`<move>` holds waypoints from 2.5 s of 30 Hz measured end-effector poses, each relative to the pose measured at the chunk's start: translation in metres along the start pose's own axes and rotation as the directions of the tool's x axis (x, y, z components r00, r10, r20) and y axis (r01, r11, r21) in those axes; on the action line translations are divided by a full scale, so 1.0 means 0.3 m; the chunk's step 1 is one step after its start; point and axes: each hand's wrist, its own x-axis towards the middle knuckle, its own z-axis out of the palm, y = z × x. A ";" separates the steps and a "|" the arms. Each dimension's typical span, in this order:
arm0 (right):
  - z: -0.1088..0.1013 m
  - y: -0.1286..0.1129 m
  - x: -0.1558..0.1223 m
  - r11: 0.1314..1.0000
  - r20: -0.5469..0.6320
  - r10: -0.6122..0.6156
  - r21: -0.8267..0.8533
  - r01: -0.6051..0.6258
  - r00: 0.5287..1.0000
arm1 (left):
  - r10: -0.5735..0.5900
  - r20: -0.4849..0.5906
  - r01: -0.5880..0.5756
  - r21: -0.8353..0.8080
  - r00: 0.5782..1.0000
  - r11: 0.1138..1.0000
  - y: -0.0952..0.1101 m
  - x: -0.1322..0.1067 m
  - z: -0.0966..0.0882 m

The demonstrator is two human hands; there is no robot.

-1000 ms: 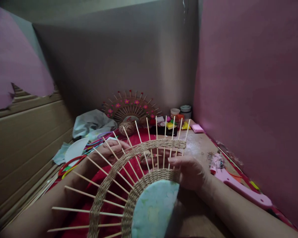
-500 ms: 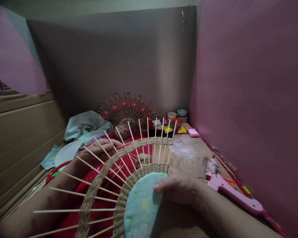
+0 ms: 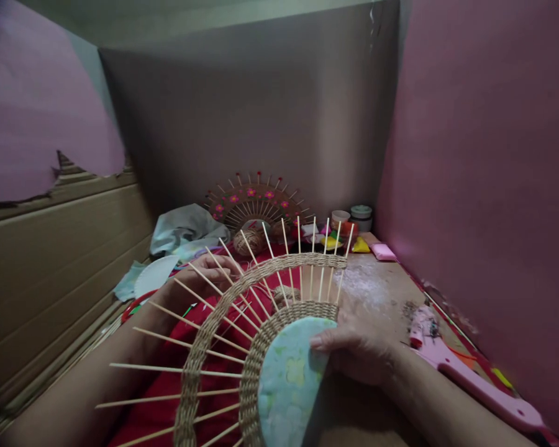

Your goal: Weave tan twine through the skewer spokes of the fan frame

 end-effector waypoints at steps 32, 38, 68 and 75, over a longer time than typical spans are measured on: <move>0.024 -0.018 -0.012 0.997 -0.201 0.081 0.005 -0.082 0.976 | 0.064 -0.233 -0.082 -0.072 0.971 0.994 0.022 -0.010 -0.163; 0.018 -0.016 -0.011 0.995 -0.144 0.099 0.005 -0.099 0.985 | 0.092 -0.247 -0.118 -0.093 0.965 0.989 0.034 -0.011 -0.151; 0.017 -0.025 -0.011 0.998 -0.180 0.054 0.045 -0.046 0.982 | 0.018 -0.018 -0.017 0.072 1.000 0.997 0.018 -0.030 -0.168; 0.016 -0.050 -0.020 0.995 -0.136 -0.035 0.086 0.047 0.990 | -0.044 0.131 0.014 0.228 0.990 0.974 0.010 -0.011 -0.140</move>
